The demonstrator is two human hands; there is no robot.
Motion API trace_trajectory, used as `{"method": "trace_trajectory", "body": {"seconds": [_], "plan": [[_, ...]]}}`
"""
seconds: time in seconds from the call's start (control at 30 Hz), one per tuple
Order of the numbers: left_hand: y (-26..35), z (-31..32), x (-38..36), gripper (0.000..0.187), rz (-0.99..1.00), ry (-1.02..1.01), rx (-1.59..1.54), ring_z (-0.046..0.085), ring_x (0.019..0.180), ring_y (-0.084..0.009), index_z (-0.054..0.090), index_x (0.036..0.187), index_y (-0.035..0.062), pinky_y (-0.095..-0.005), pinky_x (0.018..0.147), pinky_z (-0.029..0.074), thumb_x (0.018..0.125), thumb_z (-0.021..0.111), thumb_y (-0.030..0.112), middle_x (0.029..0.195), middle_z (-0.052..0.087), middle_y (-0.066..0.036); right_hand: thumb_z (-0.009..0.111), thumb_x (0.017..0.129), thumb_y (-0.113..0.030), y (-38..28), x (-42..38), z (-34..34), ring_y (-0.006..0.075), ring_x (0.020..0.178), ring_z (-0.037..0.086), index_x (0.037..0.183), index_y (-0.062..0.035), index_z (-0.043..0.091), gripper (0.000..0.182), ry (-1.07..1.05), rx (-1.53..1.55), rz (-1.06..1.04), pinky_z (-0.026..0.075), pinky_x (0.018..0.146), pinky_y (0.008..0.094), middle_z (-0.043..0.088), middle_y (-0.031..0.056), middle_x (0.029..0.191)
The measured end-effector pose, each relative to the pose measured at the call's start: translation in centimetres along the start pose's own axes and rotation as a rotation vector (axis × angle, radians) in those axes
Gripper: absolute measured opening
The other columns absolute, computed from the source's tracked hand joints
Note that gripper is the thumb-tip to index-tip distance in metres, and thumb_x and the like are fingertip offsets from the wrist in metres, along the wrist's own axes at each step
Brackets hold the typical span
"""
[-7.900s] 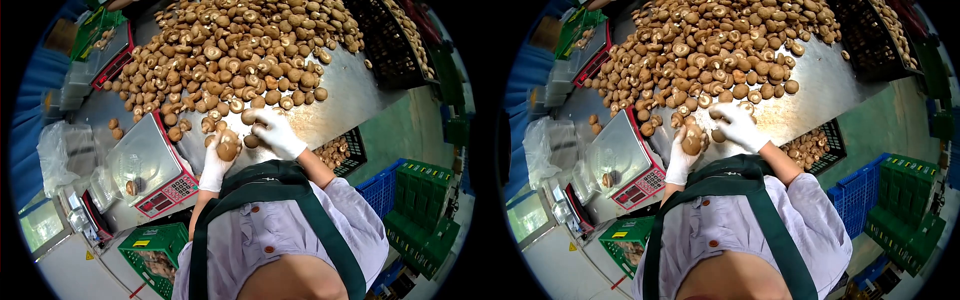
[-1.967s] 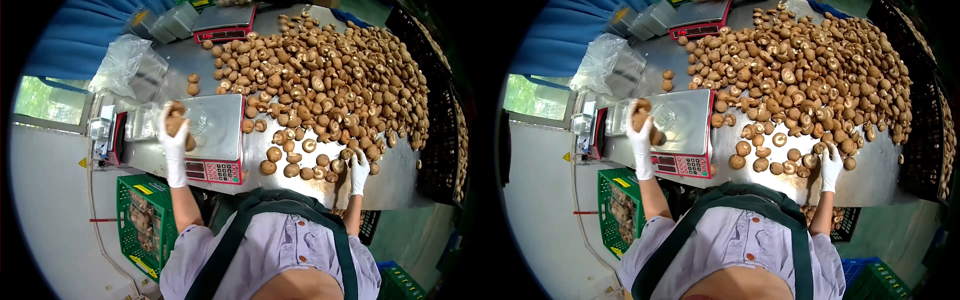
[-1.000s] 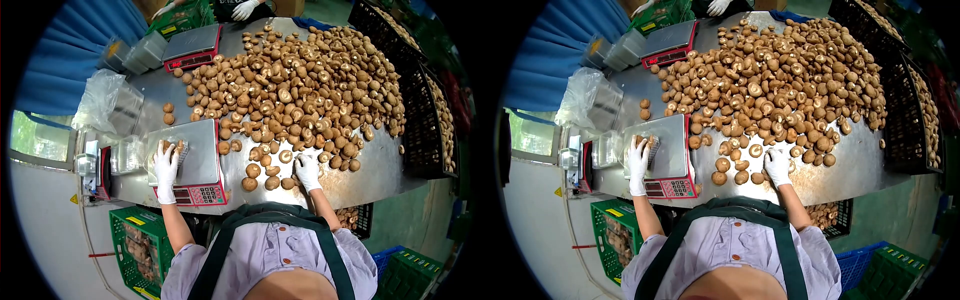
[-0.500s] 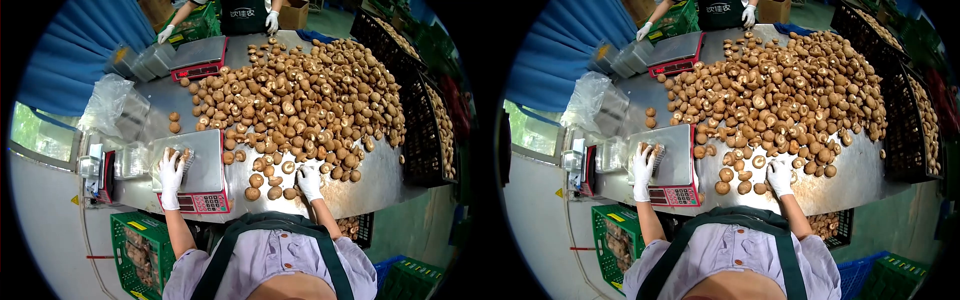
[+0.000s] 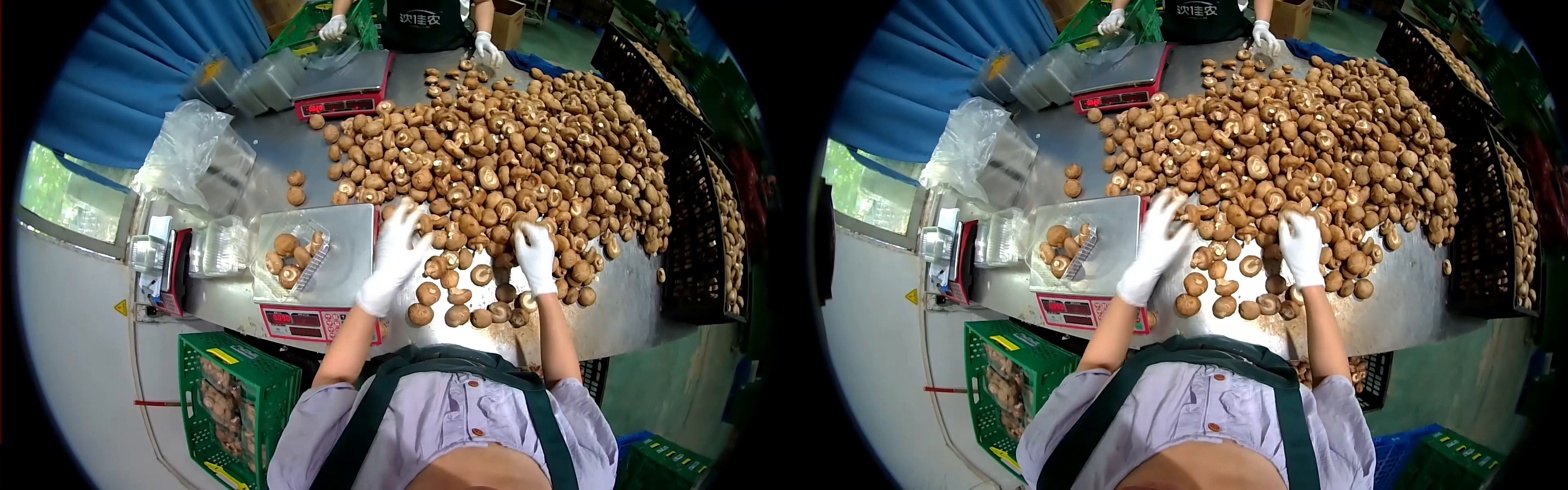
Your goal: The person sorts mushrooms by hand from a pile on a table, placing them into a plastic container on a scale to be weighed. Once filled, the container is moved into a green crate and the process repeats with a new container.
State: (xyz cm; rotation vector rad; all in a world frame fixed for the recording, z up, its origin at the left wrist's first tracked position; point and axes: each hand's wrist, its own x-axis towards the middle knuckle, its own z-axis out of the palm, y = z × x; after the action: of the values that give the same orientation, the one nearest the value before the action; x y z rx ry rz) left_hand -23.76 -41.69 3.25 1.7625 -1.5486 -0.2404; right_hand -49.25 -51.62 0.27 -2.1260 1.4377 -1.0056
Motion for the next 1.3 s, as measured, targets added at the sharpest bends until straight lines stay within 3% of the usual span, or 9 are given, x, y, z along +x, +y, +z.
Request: {"method": "trace_trajectory", "body": {"seconds": [0.07, 0.2, 0.23, 0.5, 0.7, 0.97, 1.07, 1.2, 1.3], "plan": [[0.5, 3.8, 1.0, 0.057, -0.023, -0.151, 0.010, 0.033, 0.129, -0.0344, 0.047, 0.129, 0.0132, -0.0395, 0.106, 0.029, 0.078, 0.063, 0.031, 0.140, 0.033, -0.019, 0.065, 0.077, -0.022, 0.0, 2.7, 0.9, 0.0300, 0.098, 0.055, 0.102, -0.0080, 0.062, 0.029, 0.053, -0.199, -0.112, 0.044, 0.084, 0.0390, 0.060, 0.0153, 0.104], [-0.6, 11.0, 0.3, 0.091, 0.120, -0.308, 0.373, 0.026, 0.131, -0.0367, 0.022, 0.142, 0.0132, -0.0631, 0.104, 0.007, 0.071, 0.063, 0.054, 0.142, 0.030, -0.018, 0.068, 0.073, -0.028, 1.6, 3.1, 4.9, 0.0321, 0.112, 0.046, 0.120, -0.0079, 0.049, 0.055, -0.072, -0.535, -0.046, 0.040, 0.090, 0.0448, 0.048, 0.0147, 0.126], [-0.1, 11.6, -0.2, 0.094, 0.121, -0.260, 0.390, 0.026, 0.131, -0.0366, 0.020, 0.143, 0.0093, -0.0606, 0.106, 0.006, 0.071, 0.063, 0.053, 0.142, 0.031, -0.017, 0.068, 0.072, -0.028, 1.4, 2.5, 5.1, 0.0316, 0.112, 0.045, 0.123, -0.0067, 0.046, 0.060, -0.052, -0.564, -0.074, 0.039, 0.090, 0.0452, 0.046, 0.0143, 0.127], [0.4, 9.9, -5.0, 0.076, 0.182, -0.365, 0.304, 0.033, 0.126, -0.0334, 0.031, 0.139, 0.0113, -0.0522, 0.103, 0.025, 0.074, 0.063, 0.035, 0.139, 0.035, -0.015, 0.058, 0.071, -0.010, 0.4, -5.6, 5.4, 0.0302, 0.105, 0.049, 0.103, 0.0010, 0.056, 0.034, -0.077, -0.400, -0.396, 0.037, 0.093, 0.0443, 0.053, 0.0136, 0.114], [-0.4, 7.9, -7.8, 0.051, 0.368, -0.251, 0.337, 0.045, 0.113, -0.0255, 0.049, 0.126, 0.0169, -0.0461, 0.098, 0.030, 0.076, 0.058, 0.021, 0.127, 0.048, -0.007, 0.061, 0.078, -0.008, -2.2, -8.8, 4.6, 0.0300, 0.100, 0.053, 0.107, -0.0029, 0.058, 0.029, -0.139, -0.033, -0.222, 0.043, 0.086, 0.0381, 0.057, 0.0122, 0.111], [-2.9, 5.0, -8.1, 0.046, -0.008, 0.005, -0.091, 0.052, 0.107, -0.0316, 0.055, 0.114, 0.0051, -0.0374, 0.094, 0.040, 0.070, 0.067, 0.003, 0.113, 0.055, -0.014, 0.062, 0.080, -0.014, -3.0, -10.5, 1.9, 0.0307, 0.095, 0.058, 0.108, -0.0043, 0.058, 0.029, -0.195, 0.105, -0.037, 0.047, 0.081, 0.0359, 0.060, 0.0139, 0.109], [-3.0, 4.4, -8.3, 0.036, -0.195, 0.041, -0.262, 0.055, 0.106, -0.0228, 0.053, 0.116, -0.0007, -0.0317, 0.093, 0.042, 0.081, 0.062, 0.005, 0.117, 0.056, -0.013, 0.060, 0.079, -0.013, -1.9, -10.9, 1.5, 0.0313, 0.094, 0.061, 0.107, -0.0052, 0.061, 0.029, -0.176, 0.319, 0.182, 0.048, 0.084, 0.0342, 0.063, 0.0150, 0.103], [-2.6, 4.0, -7.0, 0.034, -0.325, 0.035, -0.648, 0.059, 0.093, -0.0172, 0.051, 0.119, -0.0033, -0.0266, 0.079, 0.048, 0.092, 0.052, 0.018, 0.110, 0.058, -0.012, 0.053, 0.083, -0.007, -3.1, -8.2, -1.3, 0.0024, 0.059, 0.046, 0.105, -0.0039, 0.064, 0.025, -0.249, 0.862, 0.813, 0.041, 0.055, 0.0181, 0.052, -0.0034, 0.069], [-1.9, 3.9, -5.8, 0.038, -0.313, -0.020, -0.707, 0.060, 0.079, -0.0141, 0.051, 0.118, -0.0033, -0.0234, 0.068, 0.049, 0.095, 0.047, 0.026, 0.103, 0.059, -0.010, 0.053, 0.087, -0.010, -0.5, -6.3, -1.6, 0.0043, 0.068, 0.054, 0.105, -0.0034, 0.064, 0.022, -0.232, 0.922, 0.712, 0.043, 0.059, 0.0183, 0.065, 0.0007, 0.087]]}}
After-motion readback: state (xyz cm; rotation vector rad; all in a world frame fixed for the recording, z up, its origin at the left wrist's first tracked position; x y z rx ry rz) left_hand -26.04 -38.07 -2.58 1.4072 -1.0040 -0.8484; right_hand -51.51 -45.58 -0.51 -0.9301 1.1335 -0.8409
